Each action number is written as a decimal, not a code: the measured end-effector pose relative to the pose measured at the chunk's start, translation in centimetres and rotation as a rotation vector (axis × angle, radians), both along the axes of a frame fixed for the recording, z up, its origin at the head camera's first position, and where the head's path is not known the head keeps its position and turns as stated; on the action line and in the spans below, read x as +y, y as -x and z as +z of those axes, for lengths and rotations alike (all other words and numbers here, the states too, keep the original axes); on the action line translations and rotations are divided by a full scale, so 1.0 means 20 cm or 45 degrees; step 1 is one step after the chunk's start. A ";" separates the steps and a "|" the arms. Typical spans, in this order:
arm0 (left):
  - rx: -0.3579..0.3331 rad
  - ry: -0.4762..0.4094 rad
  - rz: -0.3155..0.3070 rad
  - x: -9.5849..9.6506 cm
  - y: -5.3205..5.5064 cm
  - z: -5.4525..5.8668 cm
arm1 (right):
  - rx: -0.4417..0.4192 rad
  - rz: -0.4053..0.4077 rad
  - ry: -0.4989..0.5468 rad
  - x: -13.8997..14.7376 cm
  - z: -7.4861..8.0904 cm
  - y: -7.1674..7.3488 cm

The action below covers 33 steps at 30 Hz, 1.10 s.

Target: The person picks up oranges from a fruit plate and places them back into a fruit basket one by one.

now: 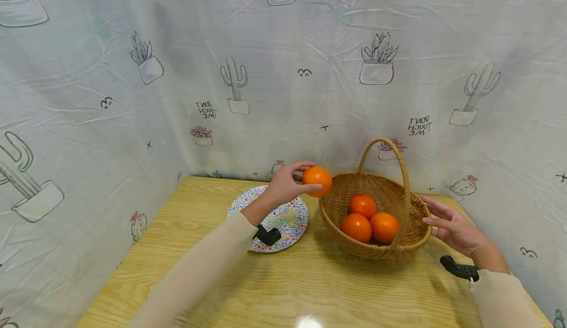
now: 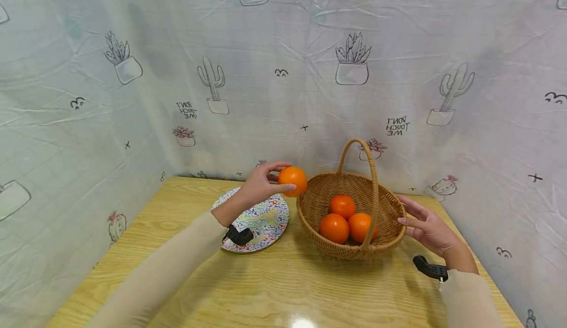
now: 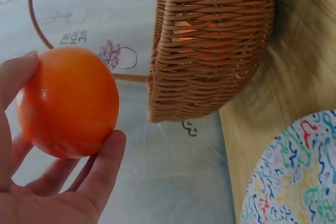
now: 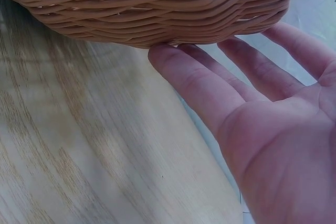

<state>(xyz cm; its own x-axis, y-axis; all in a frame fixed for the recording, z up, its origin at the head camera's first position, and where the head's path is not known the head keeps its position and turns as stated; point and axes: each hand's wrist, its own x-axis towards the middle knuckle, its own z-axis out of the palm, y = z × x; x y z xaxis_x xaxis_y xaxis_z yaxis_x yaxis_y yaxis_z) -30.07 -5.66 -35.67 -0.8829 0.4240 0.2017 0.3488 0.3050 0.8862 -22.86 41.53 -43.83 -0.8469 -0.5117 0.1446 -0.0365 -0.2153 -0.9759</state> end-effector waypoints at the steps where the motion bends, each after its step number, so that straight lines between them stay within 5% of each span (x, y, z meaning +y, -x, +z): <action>1: 0.003 0.007 -0.002 0.01 0.00 0.00 | -0.001 -0.008 -0.007 0.00 0.00 0.00; 16: 0.060 0.045 -0.047 0.18 0.08 0.02 | 0.030 -0.036 -0.006 -0.01 -0.03 -0.01; 33: 0.039 -0.026 -0.079 0.51 0.17 0.04 | 0.044 0.019 0.079 0.02 -0.05 0.05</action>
